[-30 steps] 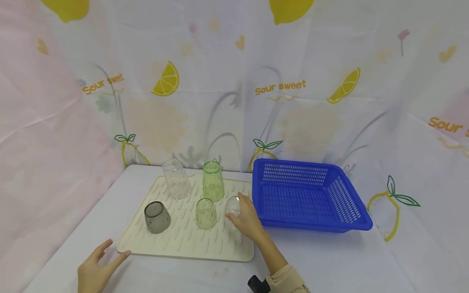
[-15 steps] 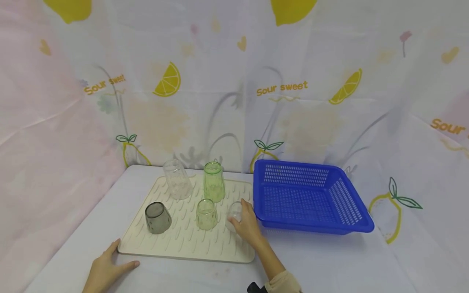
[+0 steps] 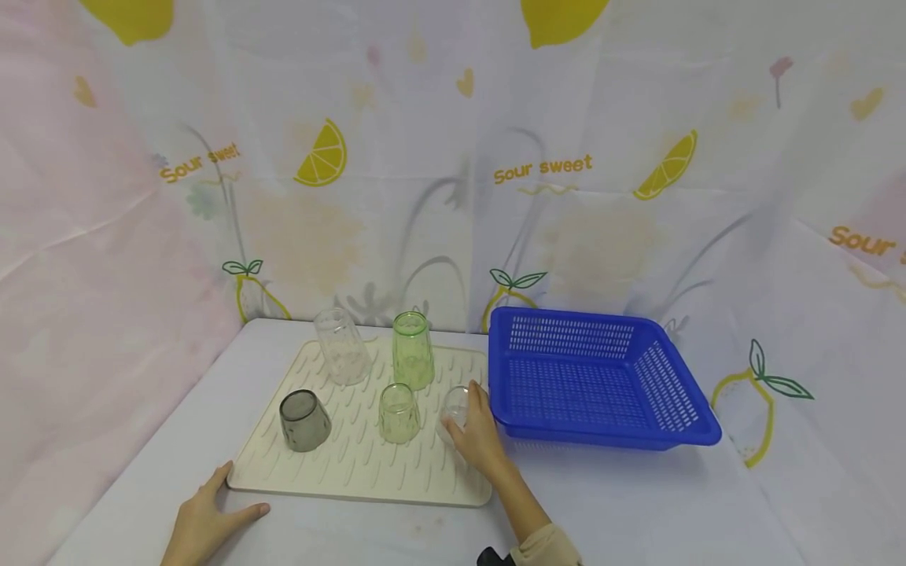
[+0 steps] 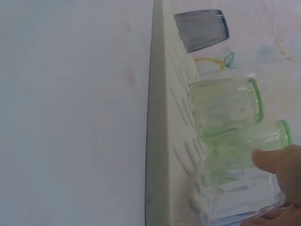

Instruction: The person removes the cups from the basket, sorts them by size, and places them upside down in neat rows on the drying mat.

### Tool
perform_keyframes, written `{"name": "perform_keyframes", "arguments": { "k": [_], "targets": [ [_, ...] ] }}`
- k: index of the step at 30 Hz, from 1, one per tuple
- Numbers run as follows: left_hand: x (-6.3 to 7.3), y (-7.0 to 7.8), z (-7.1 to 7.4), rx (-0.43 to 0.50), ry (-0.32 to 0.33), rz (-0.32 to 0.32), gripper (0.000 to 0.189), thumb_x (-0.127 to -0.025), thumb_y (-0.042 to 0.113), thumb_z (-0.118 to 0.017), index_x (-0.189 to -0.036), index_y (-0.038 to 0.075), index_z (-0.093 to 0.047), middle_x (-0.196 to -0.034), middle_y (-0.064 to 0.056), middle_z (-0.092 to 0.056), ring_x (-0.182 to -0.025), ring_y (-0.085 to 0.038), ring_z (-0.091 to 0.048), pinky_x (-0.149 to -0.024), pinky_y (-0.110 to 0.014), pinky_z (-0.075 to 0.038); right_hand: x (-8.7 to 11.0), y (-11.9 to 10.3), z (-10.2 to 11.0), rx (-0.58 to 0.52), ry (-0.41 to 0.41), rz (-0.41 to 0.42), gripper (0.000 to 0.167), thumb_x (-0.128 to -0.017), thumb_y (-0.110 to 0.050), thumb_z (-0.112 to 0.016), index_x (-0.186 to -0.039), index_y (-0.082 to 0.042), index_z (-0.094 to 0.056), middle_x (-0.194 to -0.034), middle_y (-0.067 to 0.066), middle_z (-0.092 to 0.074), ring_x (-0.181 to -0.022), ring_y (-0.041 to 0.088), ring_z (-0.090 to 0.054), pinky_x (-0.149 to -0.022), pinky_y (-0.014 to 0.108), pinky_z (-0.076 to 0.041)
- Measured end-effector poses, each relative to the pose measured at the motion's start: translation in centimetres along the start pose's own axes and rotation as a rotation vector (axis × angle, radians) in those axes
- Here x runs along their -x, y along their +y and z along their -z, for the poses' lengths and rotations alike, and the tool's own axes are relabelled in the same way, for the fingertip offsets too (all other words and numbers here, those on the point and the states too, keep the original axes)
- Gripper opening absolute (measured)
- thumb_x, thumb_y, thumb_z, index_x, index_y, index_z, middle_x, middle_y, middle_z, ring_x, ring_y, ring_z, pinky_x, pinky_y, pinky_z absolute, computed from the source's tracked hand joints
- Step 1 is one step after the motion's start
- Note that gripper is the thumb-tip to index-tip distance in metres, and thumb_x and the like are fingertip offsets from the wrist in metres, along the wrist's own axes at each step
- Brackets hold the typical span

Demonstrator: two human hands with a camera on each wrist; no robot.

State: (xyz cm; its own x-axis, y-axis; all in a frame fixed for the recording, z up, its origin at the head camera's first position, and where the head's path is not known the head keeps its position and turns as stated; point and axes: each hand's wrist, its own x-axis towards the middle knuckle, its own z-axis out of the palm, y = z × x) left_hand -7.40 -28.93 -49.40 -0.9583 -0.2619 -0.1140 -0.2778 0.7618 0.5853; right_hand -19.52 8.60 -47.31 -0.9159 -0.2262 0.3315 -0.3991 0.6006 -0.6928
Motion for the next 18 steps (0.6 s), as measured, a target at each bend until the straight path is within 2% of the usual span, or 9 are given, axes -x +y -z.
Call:
{"name": "perform_keyframes", "arguments": {
  "k": [9, 13, 18],
  "targets": [
    [0.0, -0.2, -0.1, 0.003, -0.002, -0.001, 0.11, -0.067, 0.041, -0.082, -0.136, -0.021, -0.023, -0.135, -0.046, -0.017, -0.117, -0.069, -0.019, -0.097, -0.071, -0.026, 0.9, 0.4, -0.2, 0.004, 0.0, -0.046, 0.08, -0.083, -0.01, -0.07, -0.138, 0.02, -0.021, -0.142, 0.04, -0.025, -0.132, 0.051, -0.027, -0.109, 0.057, -0.026],
    [0.0, 0.0, -0.1, -0.002, 0.001, -0.011, 0.109, -0.067, 0.041, -0.082, -0.135, -0.021, -0.024, -0.135, -0.046, -0.017, -0.117, -0.069, -0.018, -0.097, -0.071, -0.025, 1.4, 0.6, 0.1, 0.011, -0.013, -0.065, 0.081, -0.083, -0.013, -0.071, -0.138, 0.021, -0.02, -0.139, 0.041, -0.029, -0.129, 0.051, -0.032, -0.107, 0.057, -0.03],
    [0.0, 0.1, -0.1, -0.009, 0.0, -0.019, 0.108, -0.068, 0.042, -0.081, -0.134, -0.021, -0.024, -0.135, -0.046, -0.017, -0.118, -0.069, -0.019, -0.097, -0.072, -0.025, 2.1, 1.0, 0.2, 0.015, -0.049, -0.104, 0.077, -0.086, -0.016, -0.069, -0.137, 0.02, -0.023, -0.131, 0.041, -0.041, -0.118, 0.051, -0.047, -0.099, 0.054, -0.042]
  ]
}}
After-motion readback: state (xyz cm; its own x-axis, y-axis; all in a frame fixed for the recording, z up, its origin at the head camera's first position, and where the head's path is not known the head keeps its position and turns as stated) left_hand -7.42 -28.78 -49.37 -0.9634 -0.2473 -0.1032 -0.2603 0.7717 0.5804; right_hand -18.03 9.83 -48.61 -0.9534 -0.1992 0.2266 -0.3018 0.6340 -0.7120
